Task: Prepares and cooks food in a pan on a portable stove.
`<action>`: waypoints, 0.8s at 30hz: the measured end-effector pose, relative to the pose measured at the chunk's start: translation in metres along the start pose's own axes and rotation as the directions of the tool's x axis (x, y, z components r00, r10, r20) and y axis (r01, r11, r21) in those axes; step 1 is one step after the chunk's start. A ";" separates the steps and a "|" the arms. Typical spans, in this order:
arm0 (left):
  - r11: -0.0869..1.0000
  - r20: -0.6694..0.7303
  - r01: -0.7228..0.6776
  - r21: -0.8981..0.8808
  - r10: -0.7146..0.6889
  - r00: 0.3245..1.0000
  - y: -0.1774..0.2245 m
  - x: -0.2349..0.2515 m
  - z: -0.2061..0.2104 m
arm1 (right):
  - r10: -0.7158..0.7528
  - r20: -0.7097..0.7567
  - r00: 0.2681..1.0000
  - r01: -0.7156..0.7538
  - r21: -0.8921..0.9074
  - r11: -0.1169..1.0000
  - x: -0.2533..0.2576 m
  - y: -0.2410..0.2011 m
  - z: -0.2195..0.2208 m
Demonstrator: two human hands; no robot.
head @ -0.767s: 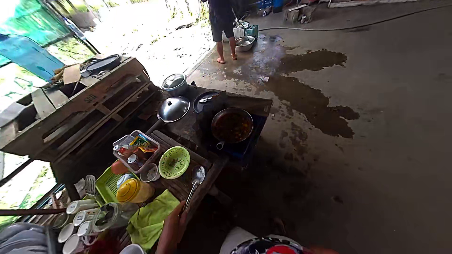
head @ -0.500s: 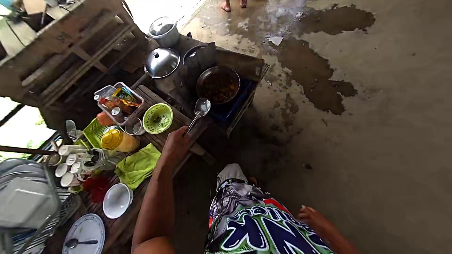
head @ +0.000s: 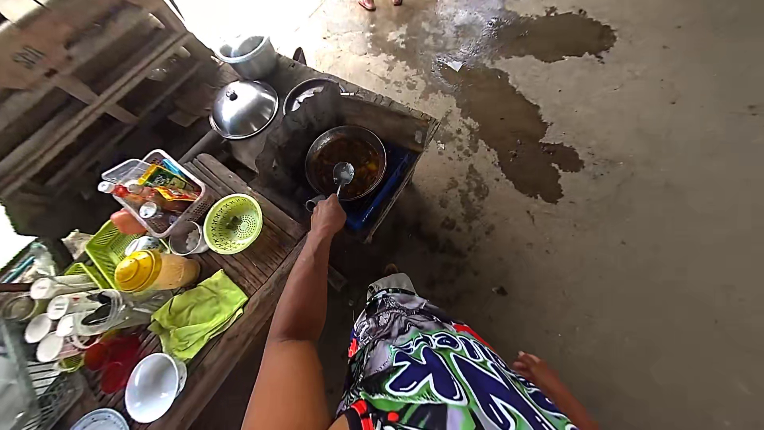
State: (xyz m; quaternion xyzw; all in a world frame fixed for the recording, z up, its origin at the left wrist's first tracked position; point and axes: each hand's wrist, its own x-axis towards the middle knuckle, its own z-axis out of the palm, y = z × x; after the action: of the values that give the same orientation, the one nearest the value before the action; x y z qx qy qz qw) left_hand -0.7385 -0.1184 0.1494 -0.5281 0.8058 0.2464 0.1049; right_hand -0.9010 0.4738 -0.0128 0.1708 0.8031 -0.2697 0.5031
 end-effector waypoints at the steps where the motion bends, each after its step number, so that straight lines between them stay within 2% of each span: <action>1: 1.000 0.011 0.013 0.011 -0.014 1.000 0.003 0.008 0.003 | 0.003 -0.001 1.000 -0.003 0.007 1.000 -0.002 -0.012 0.000; 5: 0.997 0.061 0.047 0.060 -0.051 0.997 0.013 0.030 0.001 | -0.038 -0.002 0.999 0.038 0.006 0.999 0.004 -0.059 0.002; 10: 0.990 0.086 0.087 0.111 -0.096 0.992 0.016 0.045 0.004 | -0.019 0.038 0.999 0.021 -0.059 0.998 0.010 -0.108 0.008; 14: 0.983 0.097 0.129 0.133 -0.142 0.985 0.022 0.054 0.001 | -0.021 0.068 0.997 0.030 -0.137 0.990 0.025 -0.140 -0.007; 20: 0.965 0.038 0.238 0.107 -0.243 0.969 0.034 0.057 0.008 | -0.037 0.110 0.993 0.065 -0.268 0.961 0.066 -0.209 -0.063; 24: 0.939 -0.003 0.343 -0.027 -0.344 0.939 0.046 0.052 0.015 | -0.125 0.124 0.984 0.158 -0.312 0.937 0.114 -0.264 -0.123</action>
State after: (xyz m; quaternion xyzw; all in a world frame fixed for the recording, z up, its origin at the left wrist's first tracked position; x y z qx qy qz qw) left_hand -0.8032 -0.1381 0.1272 -0.6629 0.6984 0.2330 0.1362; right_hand -1.1820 0.3385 -0.0034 0.0146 0.8196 -0.1797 0.5438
